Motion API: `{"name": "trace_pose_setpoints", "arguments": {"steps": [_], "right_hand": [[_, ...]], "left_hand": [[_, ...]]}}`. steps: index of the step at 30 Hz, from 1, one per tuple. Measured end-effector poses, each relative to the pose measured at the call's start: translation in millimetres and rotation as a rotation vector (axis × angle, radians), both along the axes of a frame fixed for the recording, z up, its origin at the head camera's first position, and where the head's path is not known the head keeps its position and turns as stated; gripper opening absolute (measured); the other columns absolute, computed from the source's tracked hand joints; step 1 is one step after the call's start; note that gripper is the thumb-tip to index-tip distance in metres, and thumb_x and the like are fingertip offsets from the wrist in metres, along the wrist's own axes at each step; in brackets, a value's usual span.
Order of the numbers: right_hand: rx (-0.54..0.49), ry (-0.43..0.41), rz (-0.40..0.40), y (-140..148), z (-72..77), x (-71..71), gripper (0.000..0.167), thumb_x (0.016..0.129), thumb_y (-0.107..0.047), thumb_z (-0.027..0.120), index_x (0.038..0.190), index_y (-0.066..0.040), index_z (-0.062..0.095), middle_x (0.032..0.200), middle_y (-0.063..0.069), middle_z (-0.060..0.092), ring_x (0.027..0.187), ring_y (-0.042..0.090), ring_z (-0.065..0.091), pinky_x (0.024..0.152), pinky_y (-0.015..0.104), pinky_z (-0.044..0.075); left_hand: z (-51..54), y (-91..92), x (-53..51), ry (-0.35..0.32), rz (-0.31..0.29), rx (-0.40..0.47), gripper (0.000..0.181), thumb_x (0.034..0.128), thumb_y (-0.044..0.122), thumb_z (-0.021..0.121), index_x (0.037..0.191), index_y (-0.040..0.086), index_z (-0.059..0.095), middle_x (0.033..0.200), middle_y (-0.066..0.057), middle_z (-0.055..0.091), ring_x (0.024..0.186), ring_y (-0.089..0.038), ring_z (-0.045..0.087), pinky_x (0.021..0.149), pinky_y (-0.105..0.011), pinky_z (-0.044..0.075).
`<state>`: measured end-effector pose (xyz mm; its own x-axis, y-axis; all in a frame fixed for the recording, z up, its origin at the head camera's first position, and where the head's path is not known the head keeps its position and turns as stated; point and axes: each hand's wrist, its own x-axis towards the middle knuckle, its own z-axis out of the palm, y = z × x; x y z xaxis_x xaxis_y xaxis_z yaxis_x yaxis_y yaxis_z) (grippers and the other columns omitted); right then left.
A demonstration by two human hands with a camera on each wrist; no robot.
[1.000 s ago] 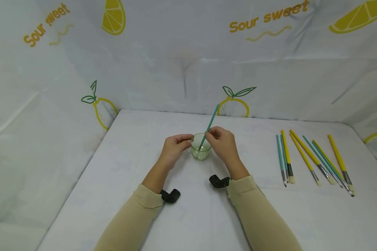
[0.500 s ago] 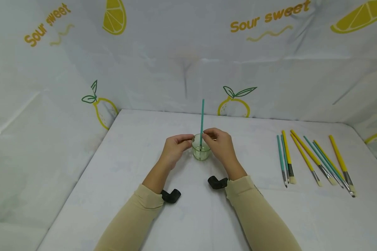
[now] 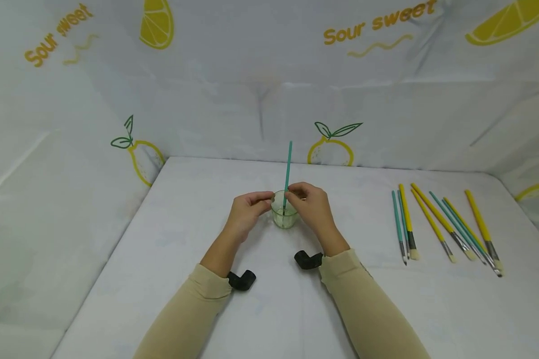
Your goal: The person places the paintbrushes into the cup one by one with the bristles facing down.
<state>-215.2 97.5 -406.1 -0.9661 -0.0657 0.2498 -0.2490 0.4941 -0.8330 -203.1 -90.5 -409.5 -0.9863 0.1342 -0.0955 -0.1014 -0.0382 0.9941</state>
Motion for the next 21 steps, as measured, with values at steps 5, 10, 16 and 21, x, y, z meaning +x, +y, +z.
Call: {"name": "trace_pose_setpoints", "arguments": {"steps": [5,10,16,21], "right_hand": [[0.012,0.006,-0.019,3,1.4,0.9,0.024,0.094,-0.028,0.066,0.108,-0.009,0.072,0.099,0.005,0.074,0.093,0.02,0.068,0.082,0.039,0.057],[0.026,-0.008,-0.032,8,5.3,3.9,0.028,0.096,-0.031,0.064,0.111,-0.009,0.071,0.102,0.005,0.074,0.096,0.022,0.068,0.081,0.04,0.057],[0.048,-0.026,-0.052,20,19.0,8.3,0.031,0.095,-0.033,0.064,0.112,-0.007,0.071,0.101,0.005,0.074,0.097,0.023,0.067,0.079,0.042,0.056],[0.118,-0.044,-0.098,47,37.1,13.6,0.034,0.095,-0.036,0.063,0.114,-0.009,0.071,0.103,0.007,0.073,0.097,0.024,0.067,0.079,0.042,0.055]], "left_hand": [[0.5,-0.3,0.3,0.001,0.001,0.0,0.026,0.095,0.007,0.061,0.119,0.0,0.069,0.121,-0.018,0.067,0.117,-0.032,0.062,0.095,-0.029,0.054],[-1.5,0.7,0.1,0.008,-0.008,0.006,0.026,0.0947,0.006,0.061,0.119,-0.001,0.069,0.122,-0.02,0.066,0.118,-0.031,0.061,0.095,-0.028,0.054],[-3.0,1.5,0.1,0.011,-0.006,-0.011,0.027,0.094,0.006,0.061,0.119,0.001,0.069,0.122,-0.017,0.067,0.115,-0.027,0.063,0.094,-0.027,0.054],[-1.1,0.0,0.1,0.011,0.003,-0.012,0.026,0.0935,0.006,0.062,0.118,0.001,0.07,0.121,-0.014,0.068,0.114,-0.027,0.064,0.094,-0.028,0.054]]}}
